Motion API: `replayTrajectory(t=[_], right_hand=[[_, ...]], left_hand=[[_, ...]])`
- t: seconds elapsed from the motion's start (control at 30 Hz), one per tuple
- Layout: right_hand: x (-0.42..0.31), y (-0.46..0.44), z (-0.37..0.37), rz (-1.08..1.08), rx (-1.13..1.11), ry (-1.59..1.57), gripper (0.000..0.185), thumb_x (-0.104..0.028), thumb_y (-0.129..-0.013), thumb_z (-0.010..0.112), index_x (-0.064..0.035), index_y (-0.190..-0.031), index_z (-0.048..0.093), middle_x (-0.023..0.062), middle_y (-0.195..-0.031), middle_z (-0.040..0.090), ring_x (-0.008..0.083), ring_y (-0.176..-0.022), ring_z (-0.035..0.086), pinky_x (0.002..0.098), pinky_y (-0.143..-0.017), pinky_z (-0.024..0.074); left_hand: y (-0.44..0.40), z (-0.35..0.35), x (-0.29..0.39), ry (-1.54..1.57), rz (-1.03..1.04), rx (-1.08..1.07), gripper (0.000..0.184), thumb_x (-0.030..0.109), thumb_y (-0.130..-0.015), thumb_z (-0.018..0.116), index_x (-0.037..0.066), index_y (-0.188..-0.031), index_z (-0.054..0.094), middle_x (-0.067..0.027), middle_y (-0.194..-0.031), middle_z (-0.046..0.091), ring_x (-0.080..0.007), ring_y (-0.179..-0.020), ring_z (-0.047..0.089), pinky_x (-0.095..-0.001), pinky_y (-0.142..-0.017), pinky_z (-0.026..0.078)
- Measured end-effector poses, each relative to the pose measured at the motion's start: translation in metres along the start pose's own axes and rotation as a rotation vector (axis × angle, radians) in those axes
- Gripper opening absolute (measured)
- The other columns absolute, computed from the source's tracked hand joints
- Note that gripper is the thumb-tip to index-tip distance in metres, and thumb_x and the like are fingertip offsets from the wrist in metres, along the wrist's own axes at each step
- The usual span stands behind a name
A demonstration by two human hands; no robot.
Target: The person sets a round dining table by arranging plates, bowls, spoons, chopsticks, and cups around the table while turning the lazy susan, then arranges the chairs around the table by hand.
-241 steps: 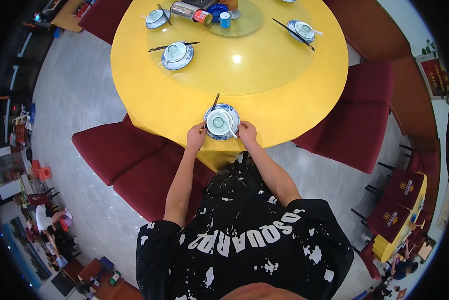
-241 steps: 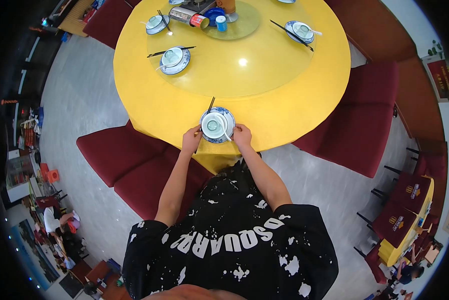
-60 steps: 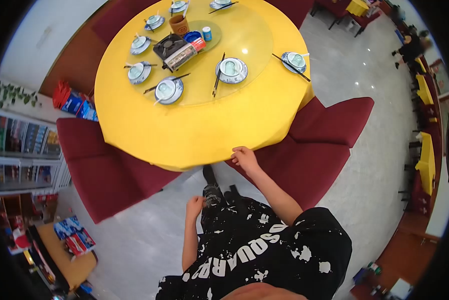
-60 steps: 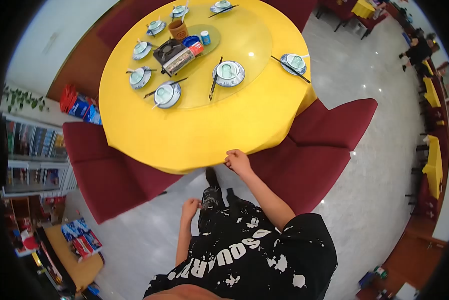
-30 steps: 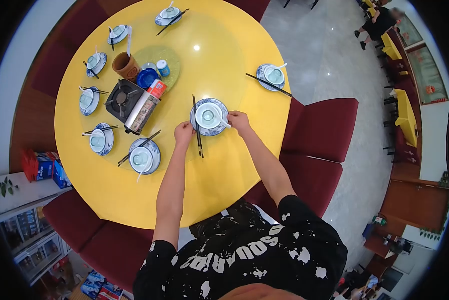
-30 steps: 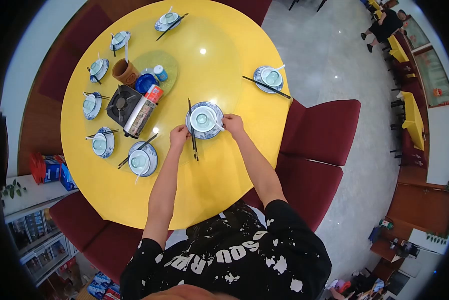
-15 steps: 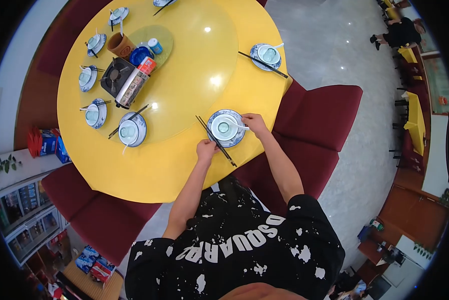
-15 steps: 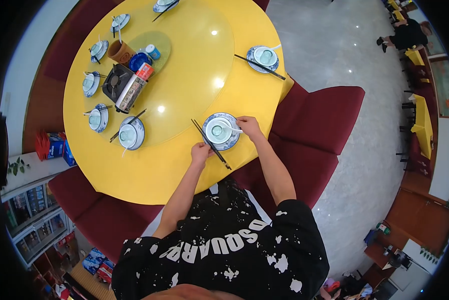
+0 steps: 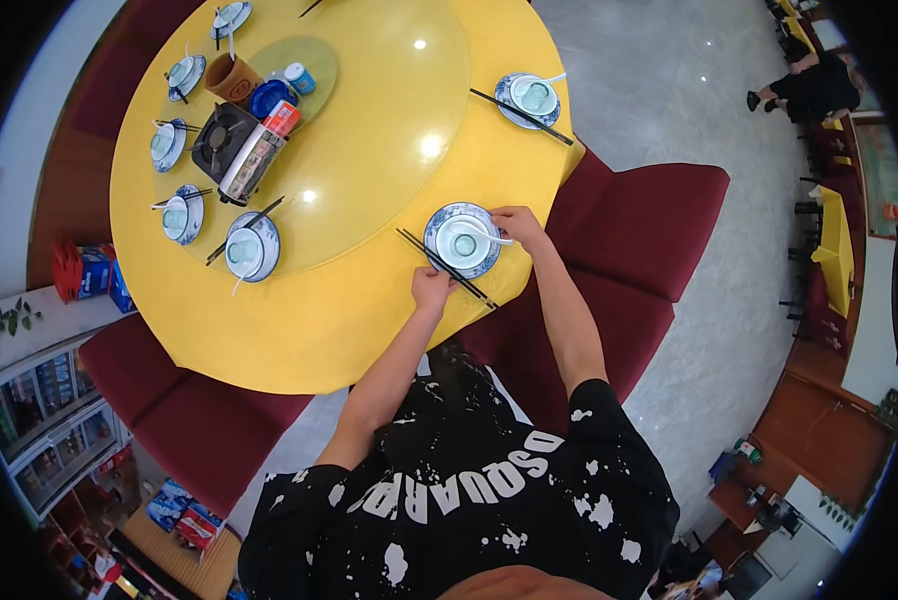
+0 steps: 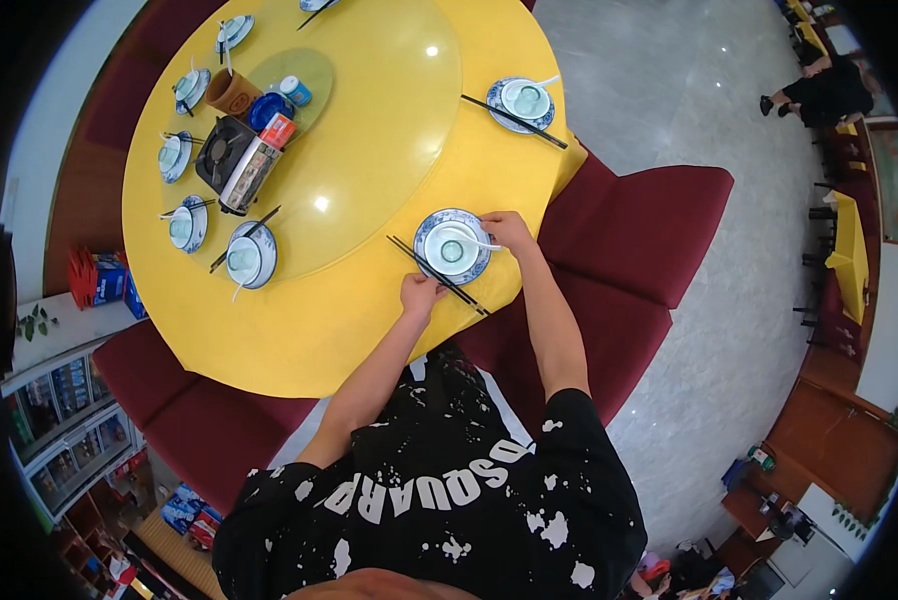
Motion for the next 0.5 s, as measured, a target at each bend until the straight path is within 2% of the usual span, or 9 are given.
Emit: replayTrajectory(t=[0.1,0.2,0.3,0.4,0.5], right_hand=[[-0.003,-0.005,0.000,-0.020,-0.005,0.074,0.021,-0.010,-0.083,0.070,0.0015,-0.100,0.075,0.0070,-0.076,0.069,0.0140,-0.061,0.063,0.0284,-0.056,0.0514],[-0.005,-0.005,-0.002,-0.004,0.000,0.081,0.020,-0.011,-0.083,0.069,0.0021,-0.097,0.075,0.0082,-0.074,0.069,0.0150,-0.057,0.063,0.0289,-0.055,0.0525],[0.005,-0.008,-0.005,0.014,0.020,0.014,0.025,-0.017,-0.085,0.068,0.0021,-0.100,0.074,0.0102,-0.079,0.070,0.0156,-0.065,0.065,0.0298,-0.059,0.0538],[-0.016,0.031,-0.021,-0.103,0.318,0.067,0.033,-0.023,-0.088,0.066,0.0018,-0.109,0.070,0.0118,-0.087,0.071,0.0164,-0.075,0.067,0.0299,-0.064,0.0540],[0.001,0.061,-0.022,-0.114,0.434,0.094,0.040,-0.028,-0.090,0.064,0.0010,-0.118,0.066,0.0117,-0.090,0.070,0.0166,-0.082,0.066,0.0302,-0.068,0.0529]], left_hand=[[0.006,0.001,0.006,-0.013,0.005,-0.037,0.022,-0.003,-0.086,0.057,-0.004,-0.103,0.044,-0.0181,-0.094,0.060,-0.0266,-0.073,0.069,-0.0369,-0.063,0.062],[0.013,-0.001,0.014,-0.028,-0.006,-0.090,0.016,0.000,-0.091,0.055,-0.007,-0.103,0.047,-0.0195,-0.093,0.062,-0.0272,-0.081,0.069,-0.0371,-0.072,0.062],[0.015,-0.002,0.011,0.065,-0.042,-0.135,0.015,0.000,-0.092,0.052,-0.006,-0.105,0.048,-0.0175,-0.095,0.063,-0.0268,-0.083,0.069,-0.0367,-0.076,0.061],[0.010,-0.003,-0.004,0.137,-0.123,-0.218,0.014,0.001,-0.094,0.052,-0.005,-0.106,0.050,-0.0163,-0.098,0.063,-0.0264,-0.086,0.069,-0.0362,-0.078,0.061],[0.013,0.001,-0.009,0.228,-0.122,-0.216,0.012,0.002,-0.095,0.052,-0.004,-0.104,0.052,-0.0156,-0.099,0.062,-0.0259,-0.087,0.069,-0.0354,-0.080,0.060]])
Point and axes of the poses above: each hand's wrist, its own y-axis away from the middle knuckle, its own z-axis out of the palm, x = y × z, the point moved 7 cm from there along -y, towards the middle knuckle
